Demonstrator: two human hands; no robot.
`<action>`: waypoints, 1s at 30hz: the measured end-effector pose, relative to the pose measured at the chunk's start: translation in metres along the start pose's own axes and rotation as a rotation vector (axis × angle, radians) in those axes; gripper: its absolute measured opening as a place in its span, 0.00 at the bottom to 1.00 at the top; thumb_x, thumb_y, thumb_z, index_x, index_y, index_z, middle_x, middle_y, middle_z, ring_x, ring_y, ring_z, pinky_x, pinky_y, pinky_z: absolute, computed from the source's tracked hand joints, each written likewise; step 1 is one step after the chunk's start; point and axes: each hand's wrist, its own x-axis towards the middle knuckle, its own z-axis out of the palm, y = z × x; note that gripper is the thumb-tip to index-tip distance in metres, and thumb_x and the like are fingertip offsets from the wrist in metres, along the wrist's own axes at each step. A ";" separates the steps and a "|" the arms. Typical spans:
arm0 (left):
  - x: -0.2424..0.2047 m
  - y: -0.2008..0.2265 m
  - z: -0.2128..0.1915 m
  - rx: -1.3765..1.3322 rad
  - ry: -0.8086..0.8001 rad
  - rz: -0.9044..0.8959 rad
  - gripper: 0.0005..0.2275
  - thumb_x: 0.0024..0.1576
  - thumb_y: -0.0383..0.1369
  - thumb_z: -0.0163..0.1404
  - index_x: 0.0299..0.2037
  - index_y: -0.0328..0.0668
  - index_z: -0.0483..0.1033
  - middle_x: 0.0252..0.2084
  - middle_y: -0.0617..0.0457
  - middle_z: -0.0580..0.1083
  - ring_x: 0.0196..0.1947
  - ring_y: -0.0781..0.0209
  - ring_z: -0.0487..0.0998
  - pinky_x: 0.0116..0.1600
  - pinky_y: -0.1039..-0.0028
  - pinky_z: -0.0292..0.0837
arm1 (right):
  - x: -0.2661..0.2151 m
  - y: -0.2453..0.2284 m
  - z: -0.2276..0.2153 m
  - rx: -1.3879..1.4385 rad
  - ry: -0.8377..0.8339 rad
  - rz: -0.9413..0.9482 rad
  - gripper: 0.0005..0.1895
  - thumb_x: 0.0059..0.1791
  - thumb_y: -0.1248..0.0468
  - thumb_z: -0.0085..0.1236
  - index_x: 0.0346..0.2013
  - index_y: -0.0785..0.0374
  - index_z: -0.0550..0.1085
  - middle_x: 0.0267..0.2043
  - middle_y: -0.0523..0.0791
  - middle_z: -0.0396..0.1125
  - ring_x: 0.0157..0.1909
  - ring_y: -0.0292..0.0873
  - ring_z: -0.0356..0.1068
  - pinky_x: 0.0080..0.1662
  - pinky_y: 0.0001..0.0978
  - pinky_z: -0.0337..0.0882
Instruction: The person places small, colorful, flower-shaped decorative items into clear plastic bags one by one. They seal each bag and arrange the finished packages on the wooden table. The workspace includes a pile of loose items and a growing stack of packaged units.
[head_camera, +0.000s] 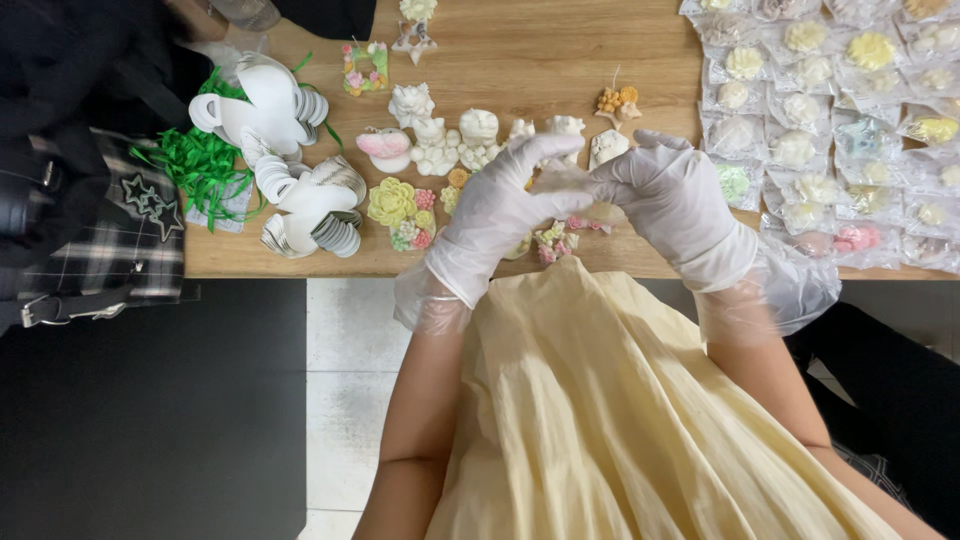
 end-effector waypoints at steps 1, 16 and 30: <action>0.001 -0.001 0.000 -0.101 -0.028 -0.248 0.17 0.53 0.34 0.65 0.50 0.43 0.78 0.42 0.55 0.79 0.42 0.68 0.76 0.47 0.76 0.75 | 0.002 -0.003 -0.001 -0.001 0.007 0.017 0.07 0.48 0.64 0.71 0.39 0.58 0.81 0.36 0.47 0.73 0.41 0.49 0.73 0.46 0.39 0.73; -0.012 -0.029 0.028 -0.685 0.180 -0.424 0.04 0.61 0.26 0.59 0.41 0.34 0.80 0.34 0.59 0.77 0.33 0.73 0.71 0.39 0.79 0.67 | 0.008 -0.004 -0.005 0.735 0.085 0.576 0.09 0.48 0.64 0.68 0.39 0.66 0.82 0.40 0.44 0.78 0.39 0.33 0.73 0.42 0.25 0.73; -0.006 -0.009 0.035 -0.682 0.267 -0.322 0.05 0.63 0.30 0.57 0.41 0.37 0.76 0.34 0.61 0.74 0.32 0.76 0.69 0.37 0.83 0.67 | 0.006 -0.022 -0.028 1.429 0.206 0.513 0.29 0.42 0.60 0.71 0.55 0.66 0.74 0.54 0.43 0.76 0.50 0.34 0.76 0.53 0.26 0.76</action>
